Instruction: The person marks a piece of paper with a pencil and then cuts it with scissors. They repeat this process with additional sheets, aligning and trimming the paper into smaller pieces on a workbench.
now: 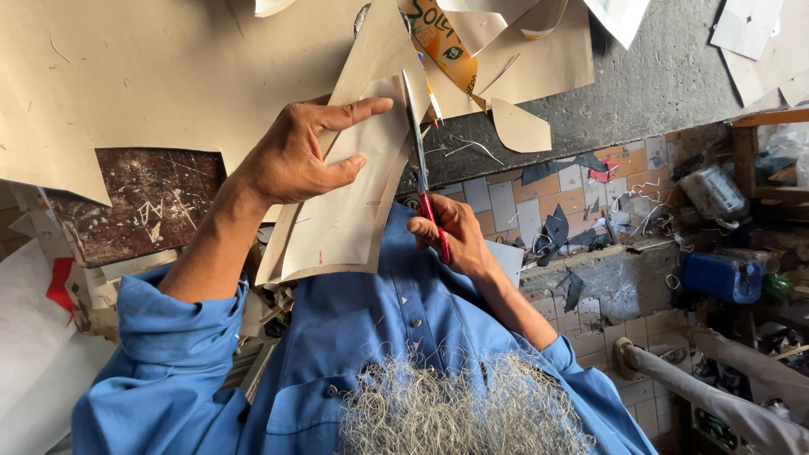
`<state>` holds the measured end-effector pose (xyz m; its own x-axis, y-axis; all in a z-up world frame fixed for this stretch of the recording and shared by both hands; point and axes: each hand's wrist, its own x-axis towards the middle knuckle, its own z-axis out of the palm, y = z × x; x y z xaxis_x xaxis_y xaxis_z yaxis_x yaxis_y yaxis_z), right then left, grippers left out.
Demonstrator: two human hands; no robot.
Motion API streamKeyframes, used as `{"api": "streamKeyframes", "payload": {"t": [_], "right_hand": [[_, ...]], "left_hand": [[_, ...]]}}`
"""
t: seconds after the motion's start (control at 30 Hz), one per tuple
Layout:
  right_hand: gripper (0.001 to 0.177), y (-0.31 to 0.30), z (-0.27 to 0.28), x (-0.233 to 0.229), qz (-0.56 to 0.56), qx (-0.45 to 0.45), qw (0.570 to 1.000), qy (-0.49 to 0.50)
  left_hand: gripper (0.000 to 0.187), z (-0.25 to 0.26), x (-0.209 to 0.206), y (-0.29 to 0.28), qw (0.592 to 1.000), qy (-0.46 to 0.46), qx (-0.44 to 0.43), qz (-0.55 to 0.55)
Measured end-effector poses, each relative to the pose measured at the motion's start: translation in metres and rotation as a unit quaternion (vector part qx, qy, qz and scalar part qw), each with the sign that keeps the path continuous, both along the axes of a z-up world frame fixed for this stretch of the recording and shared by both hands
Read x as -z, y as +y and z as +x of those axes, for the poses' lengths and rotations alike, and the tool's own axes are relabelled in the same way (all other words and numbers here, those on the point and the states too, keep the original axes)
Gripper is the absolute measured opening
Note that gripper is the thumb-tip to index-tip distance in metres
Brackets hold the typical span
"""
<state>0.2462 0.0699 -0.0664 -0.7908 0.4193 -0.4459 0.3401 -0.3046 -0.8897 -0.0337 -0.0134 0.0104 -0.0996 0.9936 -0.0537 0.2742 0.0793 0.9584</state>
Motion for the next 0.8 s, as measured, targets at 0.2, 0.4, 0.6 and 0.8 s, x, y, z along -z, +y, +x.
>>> {"api": "streamKeyframes", "payload": {"t": [0.2, 0.4, 0.6, 0.8], "right_hand": [[0.056, -0.002, 0.004, 0.003, 0.02, 0.004, 1.0, -0.01], [0.061, 0.003, 0.004, 0.0, 0.014, 0.017, 0.999, 0.031], [0.066, 0.009, -0.004, 0.001, -0.038, 0.022, 0.993, 0.105], [0.064, 0.009, 0.003, 0.014, -0.016, 0.028, 0.999, 0.005]], "left_hand": [[0.063, 0.001, -0.001, 0.001, 0.999, -0.012, 0.01, 0.028], [0.067, 0.005, -0.004, 0.004, 0.997, 0.037, 0.015, -0.066], [0.066, 0.014, 0.0, 0.005, 0.998, -0.016, 0.051, -0.034], [0.065, 0.009, 0.016, 0.009, 0.995, 0.03, 0.09, 0.021]]}}
